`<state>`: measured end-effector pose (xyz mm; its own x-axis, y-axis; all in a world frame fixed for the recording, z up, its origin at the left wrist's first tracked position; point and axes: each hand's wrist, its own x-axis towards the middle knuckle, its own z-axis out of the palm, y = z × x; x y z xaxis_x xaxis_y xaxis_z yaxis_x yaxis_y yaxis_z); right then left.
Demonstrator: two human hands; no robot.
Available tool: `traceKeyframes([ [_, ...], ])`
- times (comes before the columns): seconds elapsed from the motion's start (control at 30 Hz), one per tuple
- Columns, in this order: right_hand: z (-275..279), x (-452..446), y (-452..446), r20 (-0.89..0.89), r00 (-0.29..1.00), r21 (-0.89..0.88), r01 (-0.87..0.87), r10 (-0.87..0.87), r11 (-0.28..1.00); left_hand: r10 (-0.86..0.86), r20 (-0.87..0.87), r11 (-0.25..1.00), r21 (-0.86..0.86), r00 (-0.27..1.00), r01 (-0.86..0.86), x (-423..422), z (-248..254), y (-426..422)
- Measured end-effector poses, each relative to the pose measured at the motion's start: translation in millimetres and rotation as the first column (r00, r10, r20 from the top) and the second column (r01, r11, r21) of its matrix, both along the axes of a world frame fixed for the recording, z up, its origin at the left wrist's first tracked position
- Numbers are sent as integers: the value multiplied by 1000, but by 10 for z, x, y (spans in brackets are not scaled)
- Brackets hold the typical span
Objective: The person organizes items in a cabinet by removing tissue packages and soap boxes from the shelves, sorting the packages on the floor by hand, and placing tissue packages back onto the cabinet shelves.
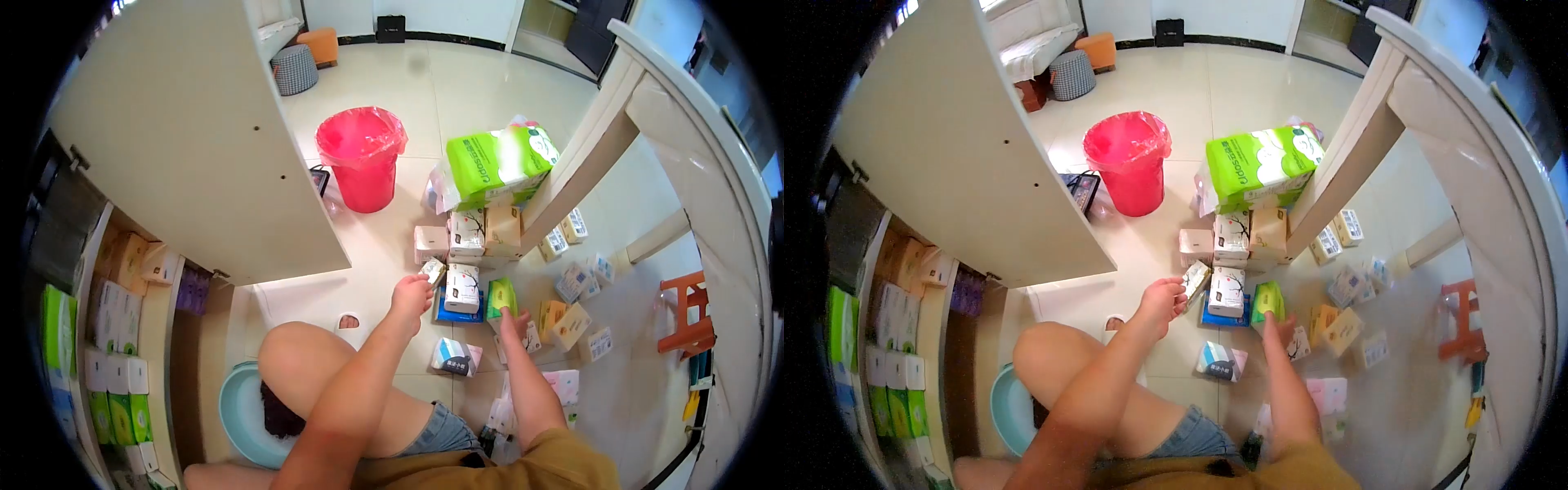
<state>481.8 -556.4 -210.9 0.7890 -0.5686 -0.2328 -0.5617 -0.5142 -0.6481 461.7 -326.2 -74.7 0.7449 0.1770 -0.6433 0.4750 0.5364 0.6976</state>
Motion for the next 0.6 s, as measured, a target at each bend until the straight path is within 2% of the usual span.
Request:
traceKeyframes([
  [0.07, -28, -59, -34, 38, 994, 96, 95, -99, 991, -53, 2, 998, 36, 999, 53, -55, 5, -7],
  [0.1, -64, -104, -47, 52, 995, 96, 85, -90, 992, -75, 34, 997, 30, 997, 74, -78, -25, 4],
  [0.17, -106, -160, -61, 285, 956, 182, -119, 64, 976, -117, 37, 991, 77, 992, 114, -122, -3, -12],
  [0.2, -56, -173, -12, 297, 952, 179, -129, 72, 975, -168, 23, 979, 125, 986, 164, -152, -11, -8],
  [0.23, 92, -236, 112, 346, 925, 186, -231, 156, 955, -272, 11, 936, 236, 962, 262, -151, -70, 24],
  [0.27, 244, -308, 247, 394, 888, 187, -330, 237, 925, -264, 23, 938, 238, 964, 251, -171, -129, 12],
  [0.3, 423, -379, 399, 413, 873, 256, -385, 260, 887, -266, 10, 924, 286, 964, 252, -245, 24, -26],
  [0.33, 533, -419, 544, 423, 866, 253, -397, 268, 882, -266, -4, 908, 334, 964, 252, -309, 157, -39],
  [0.37, 622, -454, 682, 470, 813, 286, -509, 344, 812, -287, -15, 914, 294, 958, 278, -345, 243, -11],
  [0.4, 722, -500, 821, 516, 751, 310, -613, 412, 727, -276, -7, 917, 296, 961, 266, -333, 155, -2],
  [0.43, 890, -573, 971, 521, 743, 306, -621, 419, 721, -184, 24, 898, 409, 983, 159, -290, -33, -6],
  [0.47, 1088, -653, 1125, 508, 660, 120, -690, 553, 714, -95, 65, 857, 513, 993, 48, -277, -128, 7],
  [0.5, 1193, -704, 1255, 465, 572, -68, -738, 676, 671, -6, 35, 784, 621, 999, -17, -355, 38, 67],
  [0.53, 1205, -734, 1361, 466, 563, -72, -745, 683, 663, 5, 39, 785, 619, 999, -28, -376, 75, 171],
  [0.6, 1209, -760, 1523, 577, 434, -145, -779, 692, 610, 102, 38, 757, 645, 994, -102, -424, 139, 374],
])
